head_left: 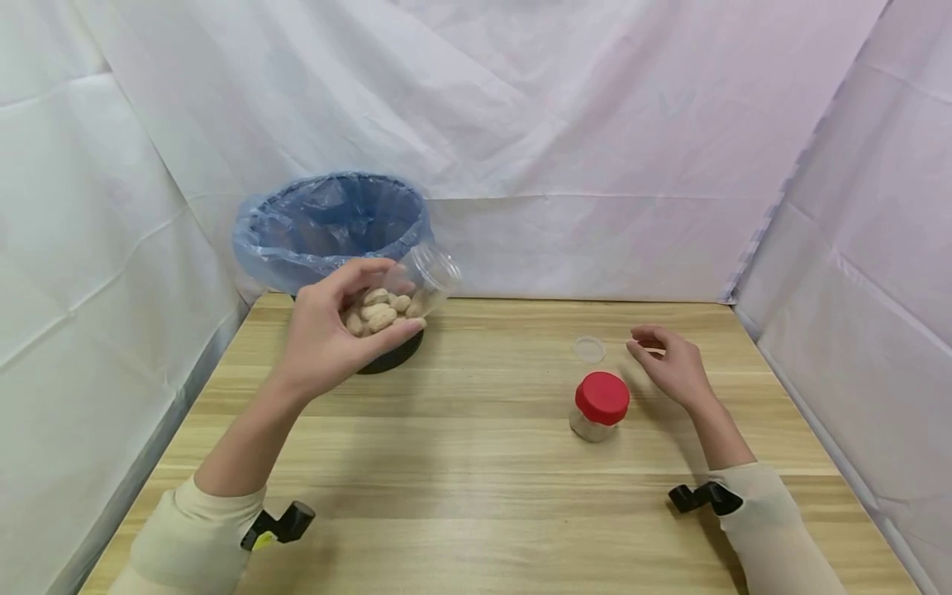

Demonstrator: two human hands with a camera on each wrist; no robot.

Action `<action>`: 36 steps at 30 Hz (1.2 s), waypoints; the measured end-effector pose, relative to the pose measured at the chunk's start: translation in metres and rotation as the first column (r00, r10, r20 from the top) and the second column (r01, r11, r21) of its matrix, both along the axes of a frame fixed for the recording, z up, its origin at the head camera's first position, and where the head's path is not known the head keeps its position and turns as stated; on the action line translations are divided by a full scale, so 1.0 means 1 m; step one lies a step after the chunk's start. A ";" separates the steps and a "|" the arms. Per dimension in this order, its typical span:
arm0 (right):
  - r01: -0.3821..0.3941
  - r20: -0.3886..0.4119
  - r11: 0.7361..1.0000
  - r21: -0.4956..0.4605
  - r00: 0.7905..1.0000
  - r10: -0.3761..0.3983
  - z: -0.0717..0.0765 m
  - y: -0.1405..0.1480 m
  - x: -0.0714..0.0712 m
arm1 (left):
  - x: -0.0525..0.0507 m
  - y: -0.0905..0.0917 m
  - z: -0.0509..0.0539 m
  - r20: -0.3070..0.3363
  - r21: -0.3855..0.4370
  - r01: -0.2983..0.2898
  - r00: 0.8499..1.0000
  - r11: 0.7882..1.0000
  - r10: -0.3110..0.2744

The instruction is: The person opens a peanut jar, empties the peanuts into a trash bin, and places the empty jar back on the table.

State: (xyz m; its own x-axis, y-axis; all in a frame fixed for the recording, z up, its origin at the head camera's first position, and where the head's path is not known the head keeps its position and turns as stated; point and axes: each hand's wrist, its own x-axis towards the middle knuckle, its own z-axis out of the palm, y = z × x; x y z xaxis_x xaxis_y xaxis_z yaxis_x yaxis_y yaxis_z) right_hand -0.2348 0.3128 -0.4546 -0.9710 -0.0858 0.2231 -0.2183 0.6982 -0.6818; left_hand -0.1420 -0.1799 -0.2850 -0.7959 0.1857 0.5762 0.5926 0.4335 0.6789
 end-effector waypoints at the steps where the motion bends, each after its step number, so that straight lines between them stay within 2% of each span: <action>1: 0.001 -0.003 1.000 0.003 1.000 -0.001 0.000 0.000 0.000 | -0.001 -0.001 0.003 -0.004 -0.006 -0.007 1.000 1.000 0.007; 6: 0.004 -0.005 1.000 0.008 1.000 -0.004 -0.001 0.001 -0.001 | -0.009 -0.012 0.015 -0.027 -0.046 -0.045 0.999 0.998 0.044; 13: 0.003 -0.014 1.000 0.025 1.000 -0.003 -0.002 0.001 -0.001 | -0.020 -0.030 0.029 -0.005 -0.072 -0.083 0.997 0.994 0.083; 20: -0.001 -0.011 1.000 0.014 1.000 0.001 -0.004 0.002 -0.002 | -0.035 -0.049 0.041 0.000 -0.107 -0.156 0.988 0.982 0.156; 30: -0.005 -0.004 1.000 0.023 1.000 0.005 -0.004 0.003 -0.002 | -0.050 -0.074 0.055 0.079 -0.120 -0.197 0.975 0.973 0.207; 36: -0.004 0.001 1.000 0.020 1.000 0.004 -0.004 0.005 -0.002 | -0.059 -0.085 0.061 0.097 -0.172 -0.228 0.964 0.958 0.247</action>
